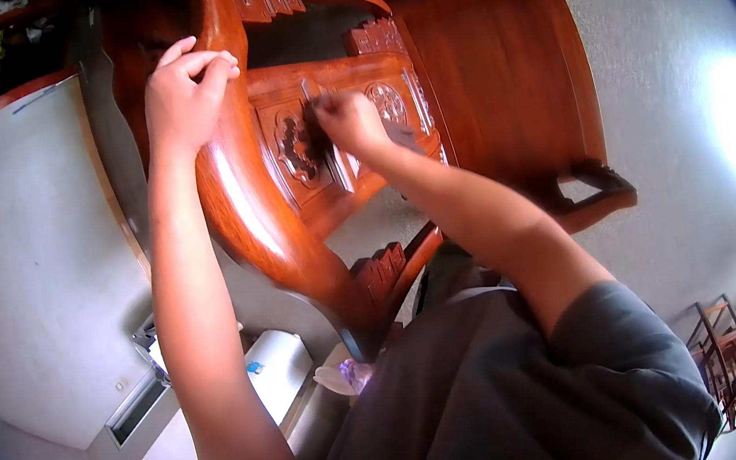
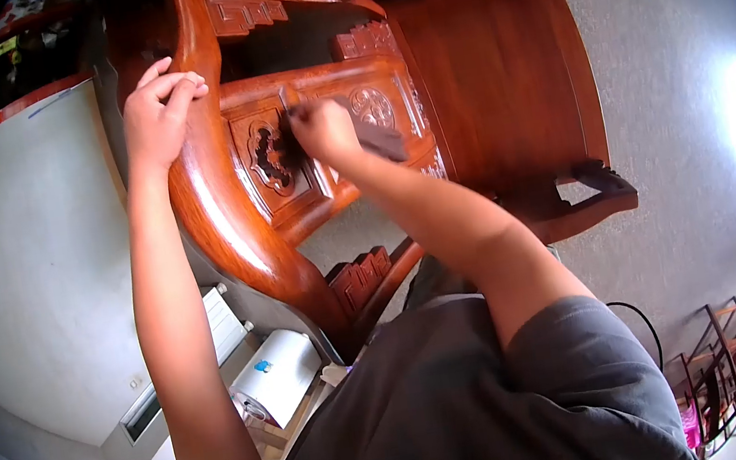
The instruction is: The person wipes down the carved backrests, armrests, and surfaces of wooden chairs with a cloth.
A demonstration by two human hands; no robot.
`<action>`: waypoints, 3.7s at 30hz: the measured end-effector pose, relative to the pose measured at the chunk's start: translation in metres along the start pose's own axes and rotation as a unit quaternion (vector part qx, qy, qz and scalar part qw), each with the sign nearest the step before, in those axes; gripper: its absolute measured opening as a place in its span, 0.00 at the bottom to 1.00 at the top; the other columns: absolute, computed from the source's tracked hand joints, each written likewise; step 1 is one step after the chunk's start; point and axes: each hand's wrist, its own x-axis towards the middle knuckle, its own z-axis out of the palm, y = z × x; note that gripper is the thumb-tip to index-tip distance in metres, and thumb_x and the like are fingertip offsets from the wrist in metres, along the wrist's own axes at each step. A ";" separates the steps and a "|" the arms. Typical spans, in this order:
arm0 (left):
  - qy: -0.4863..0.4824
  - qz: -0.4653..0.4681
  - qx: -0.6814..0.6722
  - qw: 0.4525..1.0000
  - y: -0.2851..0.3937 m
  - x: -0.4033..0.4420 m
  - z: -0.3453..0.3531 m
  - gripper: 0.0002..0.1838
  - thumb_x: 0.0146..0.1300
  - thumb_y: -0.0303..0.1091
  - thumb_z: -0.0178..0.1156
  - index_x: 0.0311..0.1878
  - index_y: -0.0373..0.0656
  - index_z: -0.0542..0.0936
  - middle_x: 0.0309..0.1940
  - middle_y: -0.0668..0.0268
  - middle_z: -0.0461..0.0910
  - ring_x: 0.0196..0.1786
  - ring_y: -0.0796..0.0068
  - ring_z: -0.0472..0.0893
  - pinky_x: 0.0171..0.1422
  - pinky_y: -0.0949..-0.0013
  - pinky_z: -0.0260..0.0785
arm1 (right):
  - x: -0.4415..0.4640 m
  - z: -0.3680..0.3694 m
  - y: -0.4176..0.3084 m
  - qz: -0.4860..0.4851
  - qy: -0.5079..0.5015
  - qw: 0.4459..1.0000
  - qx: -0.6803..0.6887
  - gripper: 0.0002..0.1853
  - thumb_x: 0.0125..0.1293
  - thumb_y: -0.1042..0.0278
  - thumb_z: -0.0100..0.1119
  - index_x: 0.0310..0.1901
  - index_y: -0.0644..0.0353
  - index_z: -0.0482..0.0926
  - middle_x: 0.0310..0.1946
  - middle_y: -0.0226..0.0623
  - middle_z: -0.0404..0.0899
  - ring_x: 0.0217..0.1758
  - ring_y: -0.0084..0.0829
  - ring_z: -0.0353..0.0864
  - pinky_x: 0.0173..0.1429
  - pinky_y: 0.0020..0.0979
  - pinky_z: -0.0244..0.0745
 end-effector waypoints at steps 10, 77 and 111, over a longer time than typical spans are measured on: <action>-0.001 0.007 0.005 1.000 -0.007 0.004 0.003 0.17 0.66 0.46 0.62 0.35 0.46 0.92 0.46 0.61 0.90 0.68 0.57 0.78 0.71 0.55 0.71 | -0.058 -0.016 0.011 0.049 -0.067 0.996 -0.019 0.12 0.63 0.60 0.64 0.36 0.61 0.87 0.34 0.52 0.86 0.41 0.53 0.87 0.49 0.45 0.82; -0.067 -0.025 -0.032 0.997 0.009 0.010 -0.004 0.16 0.68 0.40 0.61 0.38 0.37 0.90 0.36 0.64 0.90 0.65 0.66 0.81 0.72 0.65 0.66 | -0.093 -0.017 0.048 0.052 -0.080 0.994 0.055 0.12 0.59 0.62 0.71 0.36 0.62 0.84 0.33 0.50 0.86 0.40 0.49 0.87 0.48 0.43 0.80; -0.017 0.170 0.033 0.985 0.036 -0.084 -0.018 0.07 0.60 0.34 0.67 0.38 0.46 0.90 0.45 0.67 0.90 0.63 0.61 0.82 0.82 0.45 0.52 | -0.071 -0.006 0.007 0.069 0.033 0.994 0.081 0.10 0.64 0.63 0.68 0.40 0.61 0.86 0.37 0.47 0.88 0.43 0.47 0.88 0.49 0.41 0.81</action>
